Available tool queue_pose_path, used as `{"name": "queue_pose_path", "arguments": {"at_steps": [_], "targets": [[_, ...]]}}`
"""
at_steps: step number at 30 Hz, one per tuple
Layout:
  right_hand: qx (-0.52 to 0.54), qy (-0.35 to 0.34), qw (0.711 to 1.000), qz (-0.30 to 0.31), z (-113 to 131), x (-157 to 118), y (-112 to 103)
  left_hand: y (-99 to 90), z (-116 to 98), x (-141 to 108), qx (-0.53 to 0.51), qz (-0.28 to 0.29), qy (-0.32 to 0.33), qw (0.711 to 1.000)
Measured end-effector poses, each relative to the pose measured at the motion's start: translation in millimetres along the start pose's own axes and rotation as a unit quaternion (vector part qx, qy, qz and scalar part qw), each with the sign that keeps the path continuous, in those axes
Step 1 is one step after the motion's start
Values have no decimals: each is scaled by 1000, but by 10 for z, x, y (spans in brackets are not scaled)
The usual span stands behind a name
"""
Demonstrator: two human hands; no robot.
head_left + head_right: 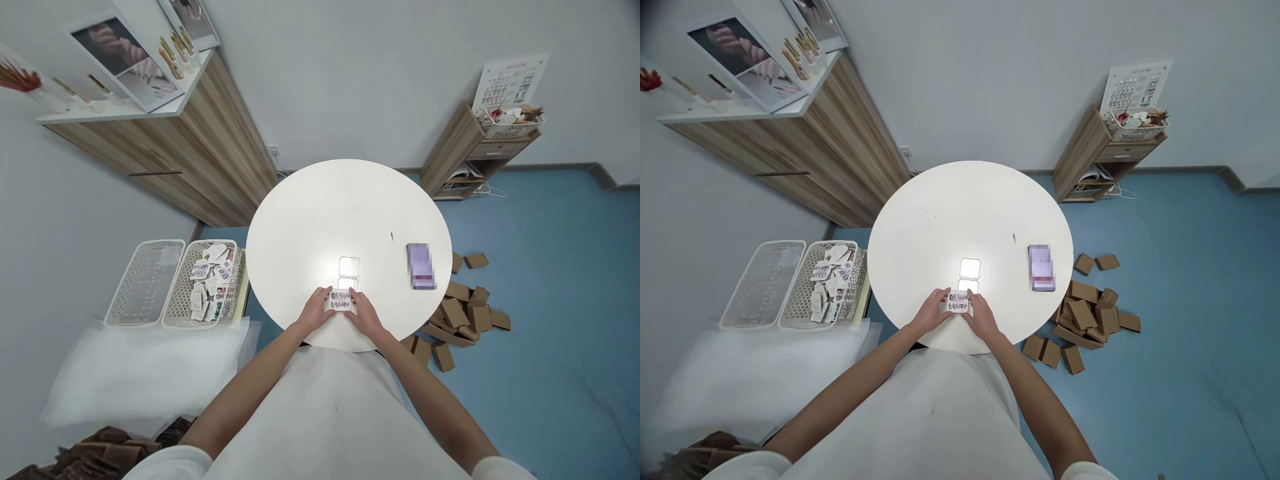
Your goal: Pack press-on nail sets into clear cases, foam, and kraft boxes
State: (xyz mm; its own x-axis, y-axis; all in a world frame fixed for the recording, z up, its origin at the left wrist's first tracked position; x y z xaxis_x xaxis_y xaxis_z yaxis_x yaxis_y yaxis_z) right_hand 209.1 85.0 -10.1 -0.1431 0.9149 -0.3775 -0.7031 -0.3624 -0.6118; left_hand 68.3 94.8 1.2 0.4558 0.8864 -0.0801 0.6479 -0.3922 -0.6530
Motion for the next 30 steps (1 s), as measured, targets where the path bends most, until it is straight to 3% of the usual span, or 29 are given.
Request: {"name": "queue_pose_path", "arguments": {"at_steps": [7,14,30], "targets": [[-88,7,996,-18,-166,67,-194,71,-117,196,66,44,4,997],[-125,15,992,4,-157,301,-272,85,-42,435,102,70,-30,992],[-138,14,990,-21,-182,380,-236,248,55,492,138,96,-31,985]]}}
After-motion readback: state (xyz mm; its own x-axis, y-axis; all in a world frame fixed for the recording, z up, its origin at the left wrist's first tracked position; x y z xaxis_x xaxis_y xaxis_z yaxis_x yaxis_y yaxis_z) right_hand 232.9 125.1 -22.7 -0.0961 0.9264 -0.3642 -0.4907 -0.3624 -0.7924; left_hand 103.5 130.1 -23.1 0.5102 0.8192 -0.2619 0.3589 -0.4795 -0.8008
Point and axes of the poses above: each hand's wrist, its own x-axis towards the middle knuckle, its own y-axis out of the palm, z = x × y, the point moved 8 cm from there along x, towards the middle knuckle, and after that the axes turned 12 degrees about y, right-handed, at the moved point
